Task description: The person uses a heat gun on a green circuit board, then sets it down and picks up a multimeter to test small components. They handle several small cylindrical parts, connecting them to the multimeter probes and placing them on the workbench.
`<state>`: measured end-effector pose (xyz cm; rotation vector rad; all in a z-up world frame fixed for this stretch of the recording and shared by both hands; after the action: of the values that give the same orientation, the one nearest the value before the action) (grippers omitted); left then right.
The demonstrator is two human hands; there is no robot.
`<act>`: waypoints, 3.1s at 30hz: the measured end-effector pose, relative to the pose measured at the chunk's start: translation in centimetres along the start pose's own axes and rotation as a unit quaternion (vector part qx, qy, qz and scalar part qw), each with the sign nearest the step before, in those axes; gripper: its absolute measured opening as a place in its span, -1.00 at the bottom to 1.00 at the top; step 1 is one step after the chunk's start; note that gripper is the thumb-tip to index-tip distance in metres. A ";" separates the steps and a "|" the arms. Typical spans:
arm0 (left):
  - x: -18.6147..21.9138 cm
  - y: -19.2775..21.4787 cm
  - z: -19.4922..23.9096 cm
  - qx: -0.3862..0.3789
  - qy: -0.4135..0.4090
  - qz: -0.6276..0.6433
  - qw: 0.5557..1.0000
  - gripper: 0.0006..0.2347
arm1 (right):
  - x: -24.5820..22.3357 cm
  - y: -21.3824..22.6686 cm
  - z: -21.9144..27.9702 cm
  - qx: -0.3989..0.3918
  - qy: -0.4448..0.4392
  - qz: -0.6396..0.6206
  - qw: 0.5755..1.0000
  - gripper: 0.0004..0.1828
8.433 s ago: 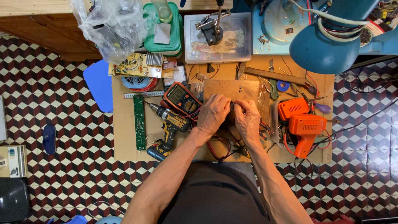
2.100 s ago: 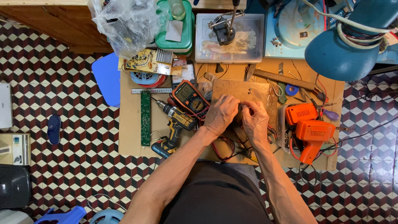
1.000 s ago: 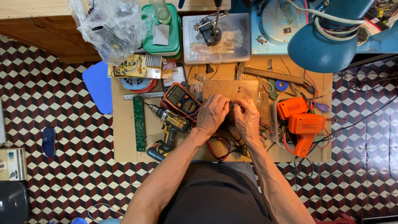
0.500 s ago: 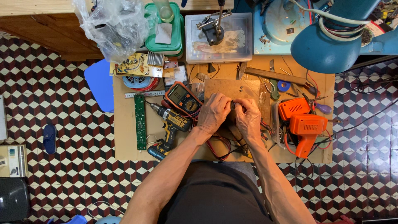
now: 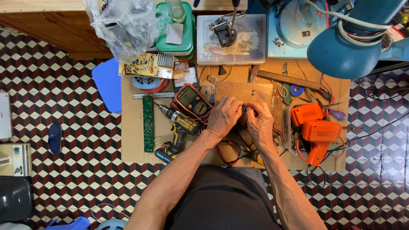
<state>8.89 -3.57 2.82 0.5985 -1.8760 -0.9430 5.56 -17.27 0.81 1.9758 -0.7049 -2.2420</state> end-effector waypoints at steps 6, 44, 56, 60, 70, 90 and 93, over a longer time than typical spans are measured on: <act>0.3 0.2 0.0 0.003 -0.008 -0.008 1.000 -0.95 | -0.1 0.0 -0.1 0.001 0.005 0.005 1.000 -0.84; 0.3 0.5 0.0 0.013 -0.011 0.019 1.000 -0.95 | 0.5 0.0 -0.2 0.020 0.009 0.011 1.000 -0.84; -3.0 -0.3 0.9 -0.008 0.195 0.176 0.965 -0.86 | 2.2 4.8 -3.0 0.073 -0.089 -0.117 0.986 -0.79; -3.3 -0.2 1.4 -0.003 0.203 0.176 0.963 -0.86 | 2.6 8.3 -8.2 0.105 -0.106 -0.138 0.979 -0.82; -3.1 0.6 1.4 0.014 0.228 0.174 0.958 -0.87 | 3.9 6.4 -17.5 0.009 -0.129 -0.186 0.974 -0.78; -3.8 -0.4 1.6 0.007 0.247 0.157 0.956 -0.87 | 8.6 10.8 -19.3 0.071 -0.121 -0.130 0.981 -0.73; -3.6 -0.3 1.6 0.010 0.240 0.155 0.958 -0.87 | 8.7 11.6 -19.0 0.080 -0.124 -0.068 0.987 -0.72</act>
<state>9.14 -0.52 0.29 0.4754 -1.4843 -0.5148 19.39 -36.12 -4.14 1.8828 -0.8219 -2.6216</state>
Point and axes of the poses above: each hand's wrist, its own z-axis away from the middle knuckle, its own y-axis out of the back of the hand, x = y × z, the point moved 10 cm from there along -z, towards the middle knuckle, and after that the axes turned 11 degrees about -z, right-handed, at the moved point
